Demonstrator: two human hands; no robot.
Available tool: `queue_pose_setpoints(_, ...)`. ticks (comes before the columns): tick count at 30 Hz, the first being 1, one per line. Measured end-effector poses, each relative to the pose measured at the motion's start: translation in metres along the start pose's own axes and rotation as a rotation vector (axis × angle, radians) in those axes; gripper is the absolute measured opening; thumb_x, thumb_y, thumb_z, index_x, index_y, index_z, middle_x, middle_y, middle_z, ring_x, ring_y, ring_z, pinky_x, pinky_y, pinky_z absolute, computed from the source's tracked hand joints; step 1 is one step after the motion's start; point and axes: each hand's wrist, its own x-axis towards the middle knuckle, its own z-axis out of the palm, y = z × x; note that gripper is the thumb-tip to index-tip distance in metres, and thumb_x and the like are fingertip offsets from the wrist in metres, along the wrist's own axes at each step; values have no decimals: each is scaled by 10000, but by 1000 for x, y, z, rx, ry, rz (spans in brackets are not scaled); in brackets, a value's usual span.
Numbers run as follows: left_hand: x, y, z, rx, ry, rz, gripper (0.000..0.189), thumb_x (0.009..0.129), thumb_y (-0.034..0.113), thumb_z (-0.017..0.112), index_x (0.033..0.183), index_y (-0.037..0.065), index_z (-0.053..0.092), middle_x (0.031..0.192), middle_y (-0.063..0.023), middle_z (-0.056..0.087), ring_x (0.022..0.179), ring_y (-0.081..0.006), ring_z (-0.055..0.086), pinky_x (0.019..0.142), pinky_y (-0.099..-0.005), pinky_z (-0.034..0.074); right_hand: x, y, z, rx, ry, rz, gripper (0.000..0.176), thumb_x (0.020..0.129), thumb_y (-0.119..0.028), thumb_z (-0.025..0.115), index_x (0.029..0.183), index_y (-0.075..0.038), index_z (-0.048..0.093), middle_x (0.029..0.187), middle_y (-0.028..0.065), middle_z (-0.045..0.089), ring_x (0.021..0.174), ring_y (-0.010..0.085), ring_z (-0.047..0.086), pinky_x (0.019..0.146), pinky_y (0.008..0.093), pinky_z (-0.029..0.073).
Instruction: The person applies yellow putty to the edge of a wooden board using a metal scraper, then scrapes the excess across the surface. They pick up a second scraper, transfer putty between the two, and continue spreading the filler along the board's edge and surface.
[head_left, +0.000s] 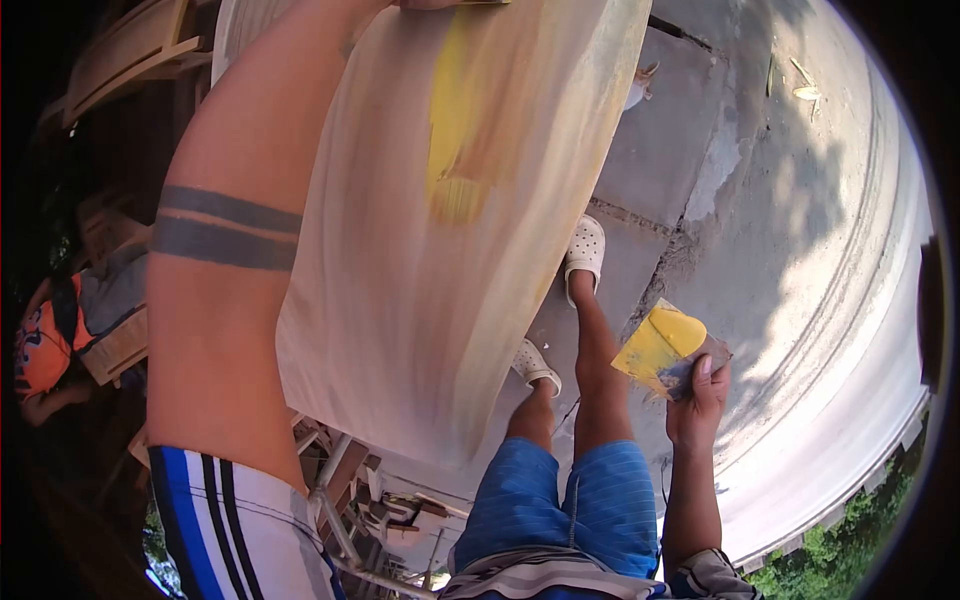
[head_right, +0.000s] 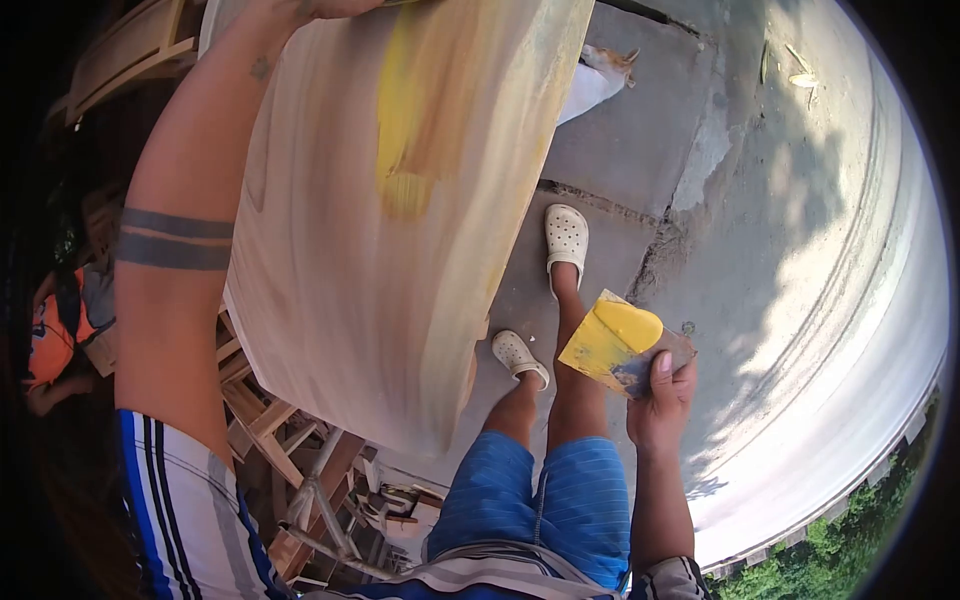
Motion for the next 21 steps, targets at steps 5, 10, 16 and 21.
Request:
queue_pose_setpoints(5, -73, 59, 100, 105, 68, -215, 485, 692, -103, 457, 1062, 124, 674, 1014, -127, 659, 942, -309, 606, 804, -381, 476, -8, 22, -4, 17, -30, -49, 276, 971, -202, 430, 1183, -26, 409, 1149, 120, 540, 1043, 183, 558, 897, 343, 462)
queue_pose_setpoints(10, -211, 70, 187, 117, 193, -176, 459, 690, -115, 471, 1044, 97, 673, 1027, -105, 650, 933, -303, 598, 805, -380, 470, -85, 84, 14, 37, -69, -92, 265, 972, -193, 425, 1179, -28, 404, 1149, 121, 541, 1035, 190, 564, 888, 347, 473)
queue_pose_setpoints(16, -320, 90, 291, 229, 407, -27, 398, 689, -77, 521, 1009, 99, 678, 1049, -76, 632, 970, -290, 571, 807, -383, 460, -138, 113, 0, 34, -39, -63, 280, 970, -193, 430, 1193, -28, 393, 1149, 121, 540, 1037, 193, 564, 890, 353, 474)
queue_pose_setpoints(21, -342, 101, 267, 6, 31, -159, 489, 666, -96, 453, 1070, 90, 656, 1057, -129, 631, 963, -326, 578, 842, -397, 451, -153, 107, -13, 54, -33, -35, 293, 969, -213, 440, 1194, -30, 396, 1153, 115, 534, 1048, 187, 553, 894, 345, 467)
